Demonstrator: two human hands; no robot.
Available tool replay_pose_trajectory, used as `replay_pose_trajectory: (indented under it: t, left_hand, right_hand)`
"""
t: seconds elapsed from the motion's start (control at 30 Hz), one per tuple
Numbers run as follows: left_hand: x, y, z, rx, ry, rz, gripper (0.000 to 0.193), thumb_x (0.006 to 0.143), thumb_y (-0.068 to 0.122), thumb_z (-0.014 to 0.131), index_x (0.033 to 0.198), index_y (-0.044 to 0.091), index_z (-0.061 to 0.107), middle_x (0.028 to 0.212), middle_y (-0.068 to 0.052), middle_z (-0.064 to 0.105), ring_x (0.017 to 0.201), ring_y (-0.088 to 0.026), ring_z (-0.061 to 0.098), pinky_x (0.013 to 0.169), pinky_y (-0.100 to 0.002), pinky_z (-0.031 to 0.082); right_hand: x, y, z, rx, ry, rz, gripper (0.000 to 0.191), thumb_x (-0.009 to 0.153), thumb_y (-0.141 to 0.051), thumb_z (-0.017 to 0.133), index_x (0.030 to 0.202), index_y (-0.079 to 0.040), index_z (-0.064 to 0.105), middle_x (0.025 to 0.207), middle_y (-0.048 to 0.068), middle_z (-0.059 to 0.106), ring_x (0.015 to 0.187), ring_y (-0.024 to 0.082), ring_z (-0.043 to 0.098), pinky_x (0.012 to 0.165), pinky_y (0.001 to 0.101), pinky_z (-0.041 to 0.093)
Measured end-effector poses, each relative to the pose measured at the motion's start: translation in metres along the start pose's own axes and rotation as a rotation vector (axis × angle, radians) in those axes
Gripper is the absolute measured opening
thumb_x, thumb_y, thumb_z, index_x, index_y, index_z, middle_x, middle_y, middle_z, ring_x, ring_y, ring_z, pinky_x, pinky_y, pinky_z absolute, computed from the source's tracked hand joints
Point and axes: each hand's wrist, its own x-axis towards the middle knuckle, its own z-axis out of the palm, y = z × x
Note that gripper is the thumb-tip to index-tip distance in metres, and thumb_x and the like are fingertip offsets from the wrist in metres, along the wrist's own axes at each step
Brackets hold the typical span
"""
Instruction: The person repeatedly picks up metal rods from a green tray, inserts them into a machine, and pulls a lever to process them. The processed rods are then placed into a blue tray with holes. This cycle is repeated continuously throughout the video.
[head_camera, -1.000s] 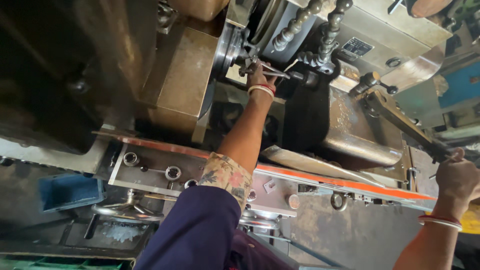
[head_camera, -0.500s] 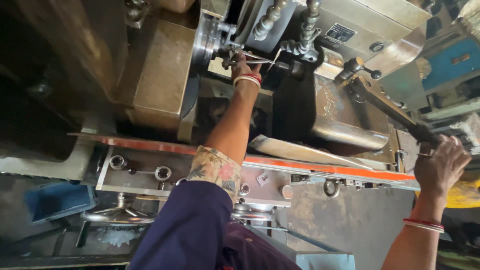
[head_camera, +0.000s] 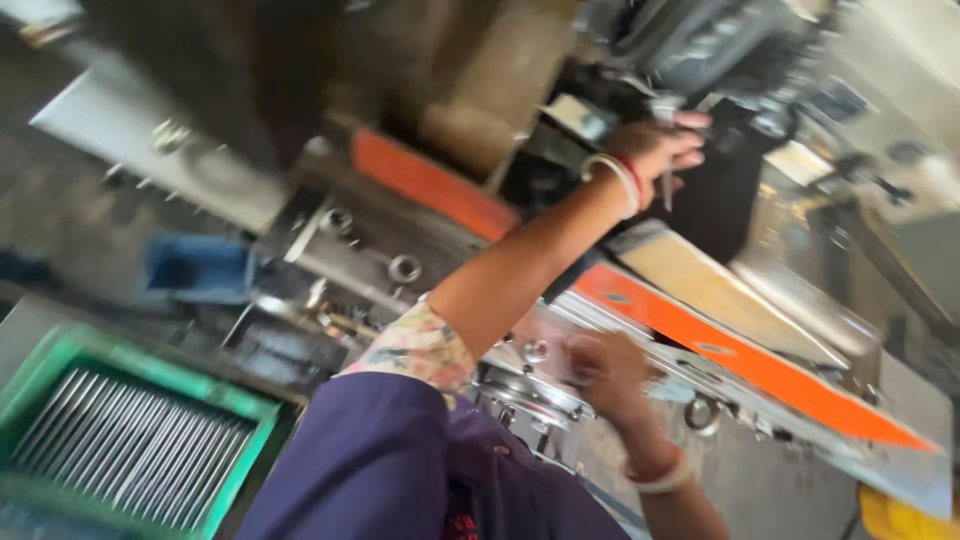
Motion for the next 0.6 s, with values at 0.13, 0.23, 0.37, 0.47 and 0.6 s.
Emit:
replay_pose_trajectory:
  t: [0.13,0.23,0.37,0.47,0.6]
  left_hand:
    - [-0.123,0.095,0.009,0.483,-0.181,0.263,0.035,0.085,0.023,0.070,0.119,0.016,0.065,0.097,-0.008,0.075,0.085,-0.027,0.074,0.066,-0.048,0.056]
    - [-0.210,0.159,-0.021,0.877,-0.004,0.522,0.042,0.086,0.033,0.071,0.122,0.015,0.061,0.096,-0.010,0.076,0.085,-0.029,0.075,0.070,-0.046,0.056]
    - [-0.321,0.186,-0.116,1.174,0.504,0.624,0.054,0.087,0.047,0.072,0.126,0.014,0.055,0.094,-0.012,0.077,0.086,-0.032,0.076,0.075,-0.044,0.057]
    - [-0.387,0.168,-0.205,1.120,0.832,0.606,0.047,0.095,0.045,0.066,0.125,0.011,0.055,0.094,-0.017,0.076,0.090,-0.038,0.074,0.078,-0.046,0.056]
    - [-0.455,0.127,-0.308,0.973,1.138,0.659,0.027,0.099,0.033,0.059,0.109,0.009,0.066,0.090,-0.018,0.074,0.087,-0.037,0.073,0.077,-0.044,0.055]
  right_hand:
    - [0.075,-0.077,0.127,0.090,-0.244,-0.244,0.020,0.089,-0.018,0.071,0.106,-0.010,0.066,0.082,0.015,0.068,0.078,0.038,0.068,0.069,0.0511,0.050]
    - [0.146,-0.105,0.173,0.212,-0.214,-0.233,0.032,0.085,-0.017,0.074,0.114,-0.009,0.063,0.087,0.016,0.070,0.082,0.037,0.068,0.073,0.0492,0.052]
    - [0.208,-0.149,0.205,0.454,-0.133,-0.145,0.050,0.080,-0.016,0.078,0.125,-0.008,0.059,0.094,0.018,0.071,0.088,0.035,0.069,0.079,0.0467,0.054]
    - [0.206,-0.182,0.228,0.448,-0.228,-0.050,0.063,0.076,-0.014,0.080,0.133,-0.007,0.056,0.100,0.019,0.073,0.092,0.033,0.070,0.083,0.0448,0.055]
    - [0.191,-0.202,0.240,0.069,-0.306,-0.065,0.053,0.079,-0.023,0.083,0.124,-0.004,0.061,0.099,0.020,0.073,0.091,0.034,0.070,0.082,0.0426,0.055]
